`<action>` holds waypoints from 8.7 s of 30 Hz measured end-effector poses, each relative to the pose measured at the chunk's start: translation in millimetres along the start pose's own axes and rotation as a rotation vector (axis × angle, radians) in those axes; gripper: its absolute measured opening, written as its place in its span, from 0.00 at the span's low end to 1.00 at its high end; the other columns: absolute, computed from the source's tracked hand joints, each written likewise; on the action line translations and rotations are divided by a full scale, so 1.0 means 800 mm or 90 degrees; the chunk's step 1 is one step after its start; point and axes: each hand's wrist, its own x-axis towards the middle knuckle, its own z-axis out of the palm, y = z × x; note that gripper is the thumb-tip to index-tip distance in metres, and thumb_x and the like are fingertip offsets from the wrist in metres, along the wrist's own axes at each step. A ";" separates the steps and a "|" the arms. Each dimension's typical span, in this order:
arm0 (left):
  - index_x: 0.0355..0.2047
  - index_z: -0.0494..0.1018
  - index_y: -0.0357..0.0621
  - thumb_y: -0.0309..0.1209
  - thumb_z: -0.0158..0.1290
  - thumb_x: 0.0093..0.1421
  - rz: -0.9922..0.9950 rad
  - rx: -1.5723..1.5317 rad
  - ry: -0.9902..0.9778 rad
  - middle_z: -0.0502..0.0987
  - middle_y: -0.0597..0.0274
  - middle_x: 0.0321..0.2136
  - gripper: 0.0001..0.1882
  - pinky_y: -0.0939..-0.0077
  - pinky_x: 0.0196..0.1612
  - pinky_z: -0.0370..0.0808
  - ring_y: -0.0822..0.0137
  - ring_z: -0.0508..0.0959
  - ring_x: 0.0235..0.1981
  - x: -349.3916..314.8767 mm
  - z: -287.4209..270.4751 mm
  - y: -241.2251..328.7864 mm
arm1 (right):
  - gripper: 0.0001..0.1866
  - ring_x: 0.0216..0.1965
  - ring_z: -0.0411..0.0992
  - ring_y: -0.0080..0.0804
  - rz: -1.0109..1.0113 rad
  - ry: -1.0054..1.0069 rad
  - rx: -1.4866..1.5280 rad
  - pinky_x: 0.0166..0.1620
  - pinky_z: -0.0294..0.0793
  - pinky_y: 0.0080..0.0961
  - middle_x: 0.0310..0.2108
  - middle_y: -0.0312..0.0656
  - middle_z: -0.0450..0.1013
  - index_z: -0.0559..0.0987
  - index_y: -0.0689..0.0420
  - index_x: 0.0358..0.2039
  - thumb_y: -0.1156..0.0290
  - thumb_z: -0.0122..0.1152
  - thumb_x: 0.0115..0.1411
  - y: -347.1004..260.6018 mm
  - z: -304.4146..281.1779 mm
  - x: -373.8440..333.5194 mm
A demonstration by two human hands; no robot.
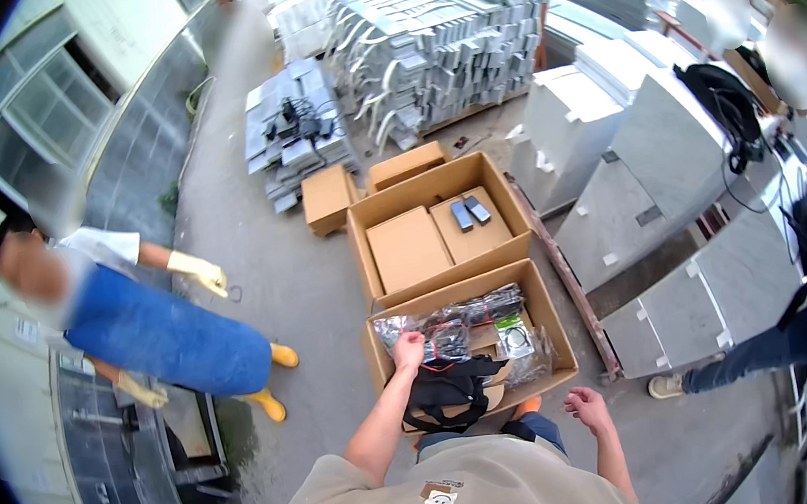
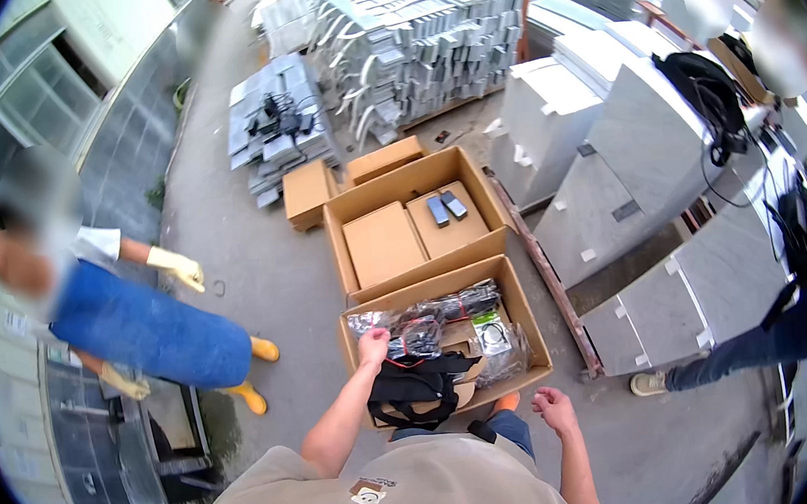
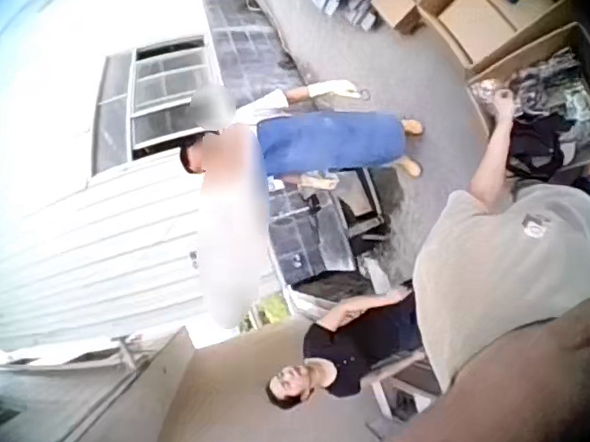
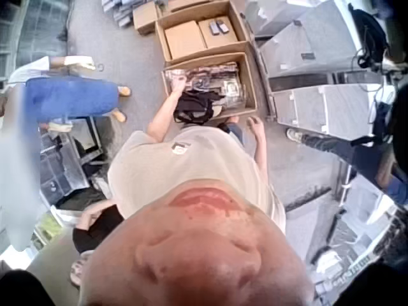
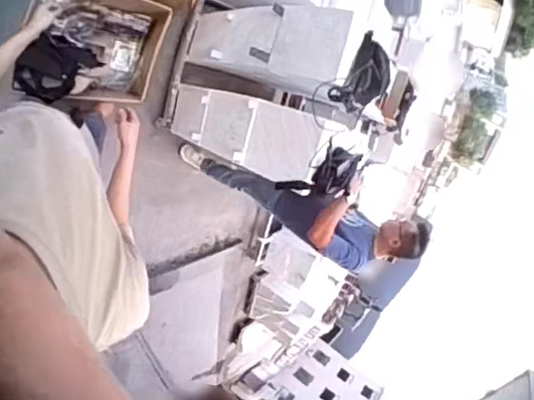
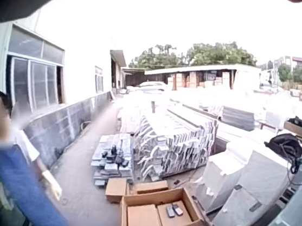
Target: The person packs several small items, including a black pouch and plastic-wrapped accessories, into a cardboard box. They handle each item individually, placing them into the box and adjusting their positions.
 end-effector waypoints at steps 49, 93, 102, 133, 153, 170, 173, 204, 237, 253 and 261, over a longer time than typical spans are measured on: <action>0.51 0.70 0.36 0.24 0.53 0.61 1.060 -0.287 0.005 0.74 0.57 0.23 0.17 0.75 0.27 0.71 0.67 0.71 0.23 -0.457 -0.088 0.597 | 0.24 0.42 0.77 0.36 -0.127 -0.055 -0.296 0.46 0.75 0.32 0.40 0.43 0.79 0.74 0.57 0.55 0.55 0.57 0.64 -0.004 -0.206 -0.072; 0.39 0.79 0.47 0.37 0.53 0.61 0.231 0.147 -0.098 0.82 0.57 0.32 0.11 0.60 0.38 0.78 0.54 0.81 0.34 -0.504 0.067 0.101 | 0.18 0.39 0.79 0.43 -0.177 -0.278 -0.650 0.46 0.76 0.35 0.34 0.51 0.80 0.82 0.60 0.39 0.57 0.64 0.58 0.036 -0.174 -0.020; 0.38 0.80 0.42 0.31 0.58 0.59 0.312 0.126 -0.281 0.82 0.55 0.26 0.09 0.69 0.35 0.77 0.61 0.82 0.27 -0.460 0.140 0.126 | 0.26 0.48 0.75 0.48 0.023 -0.092 -0.573 0.50 0.73 0.41 0.44 0.50 0.78 0.80 0.53 0.48 0.45 0.52 0.63 0.131 -0.281 -0.064; 0.42 0.80 0.43 0.38 0.56 0.61 -0.035 0.414 -0.499 0.82 0.54 0.36 0.14 0.66 0.46 0.75 0.59 0.80 0.41 -0.469 0.373 0.040 | 0.27 0.23 0.77 0.34 0.327 0.179 0.033 0.27 0.79 0.34 0.26 0.45 0.78 0.80 0.63 0.35 0.46 0.53 0.63 0.313 -0.586 -0.014; 0.40 0.81 0.40 0.37 0.58 0.62 0.021 0.451 -0.461 0.83 0.59 0.35 0.13 0.74 0.41 0.76 0.71 0.80 0.36 -0.435 0.482 0.161 | 0.21 0.22 0.78 0.37 0.378 0.159 0.234 0.26 0.81 0.34 0.27 0.49 0.78 0.81 0.68 0.30 0.58 0.58 0.58 0.334 -0.673 0.015; 0.44 0.79 0.37 0.36 0.63 0.55 -0.066 0.368 -0.470 0.82 0.59 0.38 0.19 0.72 0.44 0.76 0.70 0.80 0.39 -0.536 0.516 0.297 | 0.22 0.25 0.79 0.38 0.364 0.148 0.177 0.28 0.81 0.35 0.29 0.49 0.78 0.80 0.65 0.33 0.55 0.57 0.61 0.336 -0.694 0.045; 0.46 0.78 0.37 0.36 0.66 0.51 -0.109 0.330 -0.433 0.82 0.59 0.39 0.24 0.73 0.45 0.76 0.68 0.80 0.41 -0.519 0.514 0.250 | 0.22 0.24 0.78 0.38 0.347 0.155 0.166 0.28 0.81 0.35 0.28 0.49 0.78 0.80 0.65 0.32 0.54 0.57 0.61 0.329 -0.695 0.039; 0.42 0.79 0.39 0.35 0.53 0.64 -0.081 0.247 -0.426 0.81 0.59 0.31 0.13 0.72 0.31 0.78 0.68 0.80 0.29 -0.500 0.522 0.197 | 0.16 0.20 0.72 0.32 0.275 0.143 0.078 0.20 0.68 0.32 0.23 0.42 0.75 0.80 0.61 0.33 0.58 0.58 0.60 0.312 -0.693 0.008; 0.40 0.78 0.38 0.33 0.53 0.64 -0.109 0.129 -0.505 0.81 0.60 0.28 0.11 0.76 0.27 0.76 0.71 0.79 0.25 -0.391 0.454 0.100 | 0.23 0.30 0.78 0.33 0.357 0.231 -0.005 0.38 0.77 0.34 0.30 0.47 0.80 0.83 0.63 0.32 0.51 0.58 0.60 0.250 -0.516 -0.079; 0.41 0.76 0.35 0.27 0.51 0.66 0.248 -0.281 -0.414 0.79 0.63 0.29 0.08 0.82 0.35 0.74 0.76 0.76 0.28 -0.362 0.537 0.416 | 0.16 0.22 0.72 0.23 0.206 0.221 0.109 0.27 0.76 0.24 0.25 0.37 0.75 0.78 0.59 0.35 0.56 0.58 0.65 0.213 -0.574 -0.073; 0.37 0.75 0.38 0.26 0.53 0.65 0.165 -0.178 -0.577 0.76 0.68 0.23 0.05 0.84 0.22 0.70 0.79 0.72 0.19 -0.406 0.472 0.339 | 0.18 0.23 0.72 0.22 0.179 0.282 0.142 0.28 0.76 0.22 0.26 0.36 0.75 0.78 0.58 0.34 0.54 0.58 0.65 0.202 -0.515 -0.153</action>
